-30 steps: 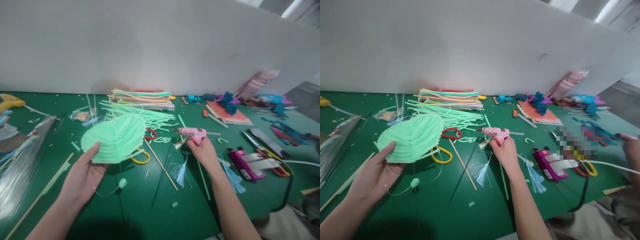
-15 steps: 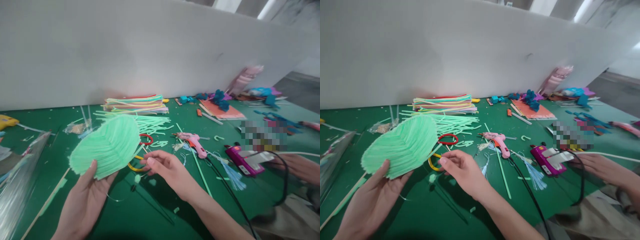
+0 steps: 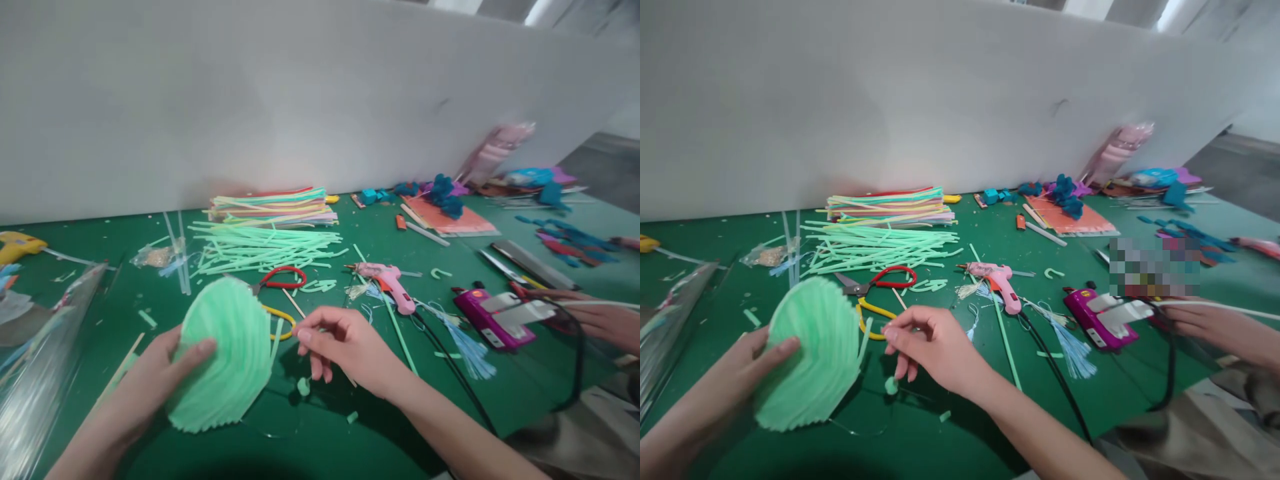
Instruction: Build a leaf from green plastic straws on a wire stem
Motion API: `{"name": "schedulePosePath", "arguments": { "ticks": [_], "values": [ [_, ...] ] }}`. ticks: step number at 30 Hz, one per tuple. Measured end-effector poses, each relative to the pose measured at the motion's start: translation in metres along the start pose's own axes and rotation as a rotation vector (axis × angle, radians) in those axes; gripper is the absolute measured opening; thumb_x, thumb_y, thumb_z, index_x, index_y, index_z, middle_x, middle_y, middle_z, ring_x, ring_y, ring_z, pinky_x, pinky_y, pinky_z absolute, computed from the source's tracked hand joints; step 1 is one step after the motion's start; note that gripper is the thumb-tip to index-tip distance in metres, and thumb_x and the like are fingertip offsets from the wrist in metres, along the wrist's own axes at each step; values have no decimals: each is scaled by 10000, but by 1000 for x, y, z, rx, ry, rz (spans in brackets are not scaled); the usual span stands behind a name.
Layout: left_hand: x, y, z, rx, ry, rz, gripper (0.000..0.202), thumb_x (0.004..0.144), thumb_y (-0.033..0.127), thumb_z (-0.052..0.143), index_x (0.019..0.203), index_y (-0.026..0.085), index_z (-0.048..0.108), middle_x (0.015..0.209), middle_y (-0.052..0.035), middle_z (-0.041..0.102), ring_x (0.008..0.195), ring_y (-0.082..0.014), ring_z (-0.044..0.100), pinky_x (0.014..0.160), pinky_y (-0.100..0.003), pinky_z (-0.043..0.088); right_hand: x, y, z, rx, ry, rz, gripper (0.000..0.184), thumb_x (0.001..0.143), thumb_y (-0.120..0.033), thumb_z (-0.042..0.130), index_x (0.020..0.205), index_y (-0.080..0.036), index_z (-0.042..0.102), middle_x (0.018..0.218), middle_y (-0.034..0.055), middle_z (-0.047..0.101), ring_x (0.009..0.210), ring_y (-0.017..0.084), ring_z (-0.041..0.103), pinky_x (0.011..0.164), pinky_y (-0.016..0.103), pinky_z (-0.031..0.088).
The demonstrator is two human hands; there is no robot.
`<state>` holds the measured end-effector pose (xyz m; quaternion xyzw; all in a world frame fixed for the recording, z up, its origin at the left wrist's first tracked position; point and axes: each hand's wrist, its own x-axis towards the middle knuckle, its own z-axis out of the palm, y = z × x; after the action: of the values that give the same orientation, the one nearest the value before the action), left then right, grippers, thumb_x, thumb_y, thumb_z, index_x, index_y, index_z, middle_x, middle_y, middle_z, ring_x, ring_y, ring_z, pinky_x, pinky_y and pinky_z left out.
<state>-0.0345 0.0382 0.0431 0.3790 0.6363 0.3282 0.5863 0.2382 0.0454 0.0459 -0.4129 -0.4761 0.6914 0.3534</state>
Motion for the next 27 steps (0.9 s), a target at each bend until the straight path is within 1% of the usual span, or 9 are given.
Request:
{"name": "schedulePosePath", "arguments": {
  "ticks": [2,4,8,10,12,16,21,24,27],
  "values": [
    [-2,1,1,179,-41,-17,313,600,304,850,872,178,760,777,-43,786,692,-265,724,598,-297,575,0,0,0,-48,-94,83,331,788,-459,729,835,-144,638,732,5,659,489,69,621,414,144,465],
    [-5,3,5,224,-73,-15,249,583,320,856,778,200,757,750,-37,779,694,-268,721,606,-297,567,1,-2,-1,-95,-169,139,345,789,-470,724,834,-140,638,747,11,661,495,73,632,419,145,478],
    [-8,8,14,167,-81,66,326,610,422,830,862,231,751,812,-30,768,722,-244,701,626,-282,546,7,-7,0,-161,-253,208,390,776,-517,714,828,-136,649,768,22,660,498,85,631,401,162,469],
    [-9,10,18,150,-46,78,312,632,447,806,844,227,744,764,-27,749,662,-220,674,589,-266,522,11,-8,4,-217,-247,215,397,758,-521,727,864,-143,670,753,15,652,518,90,618,401,169,444],
    [-10,11,21,148,-27,74,267,635,432,801,779,218,730,713,-23,732,631,-207,654,578,-256,503,15,-9,8,-299,-193,164,358,747,-482,753,875,-153,691,728,1,645,565,86,591,447,169,421],
    [-13,12,21,174,-48,63,263,638,409,795,803,219,718,753,-7,735,683,-203,649,629,-258,496,21,-9,16,-445,-105,104,270,767,-418,747,798,-154,700,685,-4,638,609,88,523,542,192,388],
    [-13,9,17,208,-34,82,362,665,521,756,839,206,722,777,-22,729,739,-220,640,661,-275,486,23,-8,22,-507,-136,94,180,816,-329,680,802,-151,699,673,-7,597,607,95,481,551,208,368],
    [-12,7,16,204,-29,108,351,664,533,753,823,220,737,812,-37,744,778,-235,650,691,-284,491,23,-7,25,-507,-131,93,136,804,-288,675,782,-154,686,648,-21,561,585,89,452,540,206,352],
    [-11,7,16,189,-27,127,327,665,529,750,797,230,751,802,-50,750,759,-241,658,664,-282,499,22,-6,28,-503,-128,89,126,800,-281,670,773,-158,679,630,-29,537,576,90,434,533,210,340]
  ]
}}
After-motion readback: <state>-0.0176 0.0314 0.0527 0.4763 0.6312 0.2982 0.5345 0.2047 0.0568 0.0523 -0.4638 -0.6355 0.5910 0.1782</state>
